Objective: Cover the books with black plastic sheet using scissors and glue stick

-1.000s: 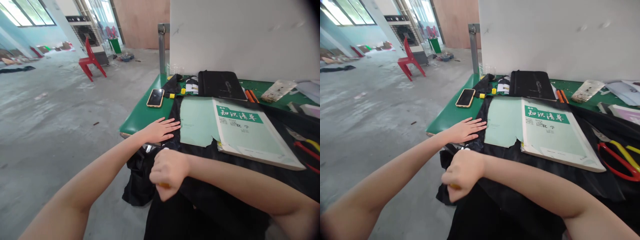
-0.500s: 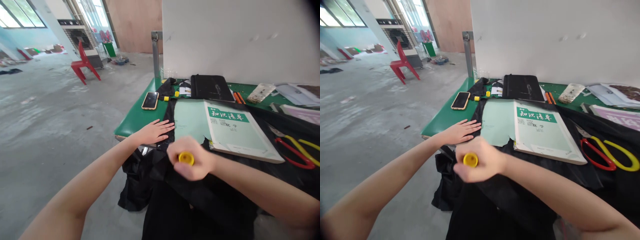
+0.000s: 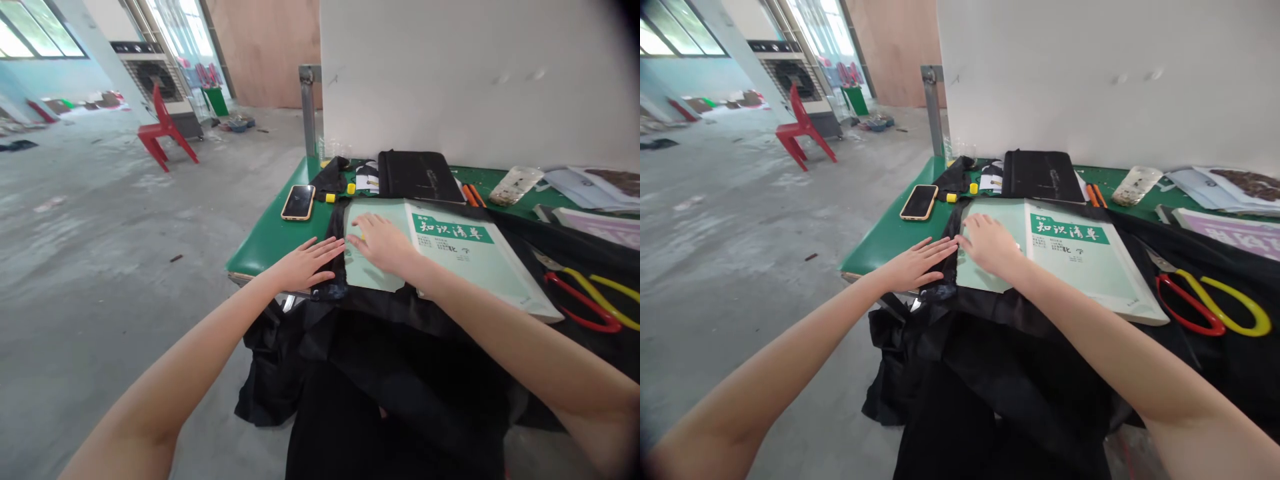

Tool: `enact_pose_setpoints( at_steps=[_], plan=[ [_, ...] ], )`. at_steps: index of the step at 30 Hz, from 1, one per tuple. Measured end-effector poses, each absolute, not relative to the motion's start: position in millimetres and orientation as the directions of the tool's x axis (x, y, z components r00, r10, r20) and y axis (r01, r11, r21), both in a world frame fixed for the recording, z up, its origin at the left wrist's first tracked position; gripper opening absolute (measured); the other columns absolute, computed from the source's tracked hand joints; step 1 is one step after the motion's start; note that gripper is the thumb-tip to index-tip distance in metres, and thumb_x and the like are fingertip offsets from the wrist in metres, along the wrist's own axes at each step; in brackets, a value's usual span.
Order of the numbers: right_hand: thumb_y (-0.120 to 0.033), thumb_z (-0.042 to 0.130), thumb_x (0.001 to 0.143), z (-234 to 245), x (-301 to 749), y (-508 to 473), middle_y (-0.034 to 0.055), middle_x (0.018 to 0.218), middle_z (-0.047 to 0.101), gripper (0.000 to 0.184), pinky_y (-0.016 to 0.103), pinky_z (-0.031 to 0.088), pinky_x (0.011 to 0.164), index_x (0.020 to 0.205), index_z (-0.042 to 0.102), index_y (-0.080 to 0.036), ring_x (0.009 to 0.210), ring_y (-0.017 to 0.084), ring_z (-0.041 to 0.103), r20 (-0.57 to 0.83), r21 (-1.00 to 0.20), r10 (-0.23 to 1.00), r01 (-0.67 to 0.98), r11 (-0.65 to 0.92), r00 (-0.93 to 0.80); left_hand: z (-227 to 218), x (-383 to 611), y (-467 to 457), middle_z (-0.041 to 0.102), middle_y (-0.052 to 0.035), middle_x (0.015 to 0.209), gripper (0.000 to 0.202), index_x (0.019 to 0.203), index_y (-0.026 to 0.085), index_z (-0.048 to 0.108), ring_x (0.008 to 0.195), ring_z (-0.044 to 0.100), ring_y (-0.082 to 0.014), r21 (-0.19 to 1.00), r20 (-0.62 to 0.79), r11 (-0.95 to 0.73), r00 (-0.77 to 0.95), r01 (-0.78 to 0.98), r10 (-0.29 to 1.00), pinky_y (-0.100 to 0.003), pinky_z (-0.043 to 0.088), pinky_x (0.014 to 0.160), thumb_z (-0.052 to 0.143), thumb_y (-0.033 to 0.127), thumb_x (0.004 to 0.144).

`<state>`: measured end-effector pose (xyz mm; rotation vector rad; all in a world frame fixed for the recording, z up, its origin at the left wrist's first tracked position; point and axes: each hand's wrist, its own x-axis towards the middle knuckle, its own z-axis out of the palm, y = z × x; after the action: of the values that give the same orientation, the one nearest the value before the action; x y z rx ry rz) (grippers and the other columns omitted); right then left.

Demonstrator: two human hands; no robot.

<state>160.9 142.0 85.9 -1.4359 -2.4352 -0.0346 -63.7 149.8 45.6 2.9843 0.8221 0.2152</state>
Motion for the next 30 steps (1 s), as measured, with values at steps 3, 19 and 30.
enact_pose_setpoints(
  at_steps=[3, 19, 30],
  plan=[
    [-0.049, 0.039, 0.092, 84.8, 155.3, 98.4, 0.0118, 0.114, 0.06, 0.043, 0.039, 0.042, 0.091, 0.116, 0.052, -0.015, 0.107, 0.025, 0.054, 0.249, -0.236, 0.751, 0.714, 0.659, -0.611, 47.5, -68.9, 144.7, 0.033, -0.0076, 0.149, 0.057, 0.146, 0.021, 0.021, 0.139, 0.024, -0.0199, 0.134, 0.224, -0.862, 0.832, 0.489, 0.507, -0.04, 0.008, 0.115, 0.028, 0.047, 0.096],
    [-0.019, 0.056, 0.083, 50.5, 152.0, 57.2, 0.0117, 0.101, 0.063, 0.018, 0.039, 0.042, 0.085, 0.101, 0.058, -0.014, 0.1, 0.026, 0.054, 0.281, -0.112, 0.72, 0.724, 0.681, -0.634, 39.3, -88.1, 105.8, 0.064, -0.0069, 0.106, 0.014, 0.1, 0.02, 0.059, 0.105, 0.057, -0.0206, 0.255, 0.321, -0.833, 0.77, 0.49, 0.551, -0.038, 0.042, 0.095, 0.054, 0.025, 0.087],
    [-0.029, 0.057, 0.084, 68.1, 159.2, 92.7, 0.0023, 0.076, 0.067, 0.013, 0.025, 0.038, 0.06, 0.081, 0.063, -0.018, 0.067, 0.014, 0.059, 0.072, -0.574, 0.926, 0.744, 0.342, -0.37, 45.0, -81.2, 117.8, 0.068, -0.0012, 0.092, 0.036, 0.119, 0.023, 0.053, 0.089, 0.064, -0.0188, 0.562, 0.193, -0.519, 0.508, 0.645, 0.84, -0.03, 0.05, 0.079, 0.054, 0.038, 0.086]
  ],
)
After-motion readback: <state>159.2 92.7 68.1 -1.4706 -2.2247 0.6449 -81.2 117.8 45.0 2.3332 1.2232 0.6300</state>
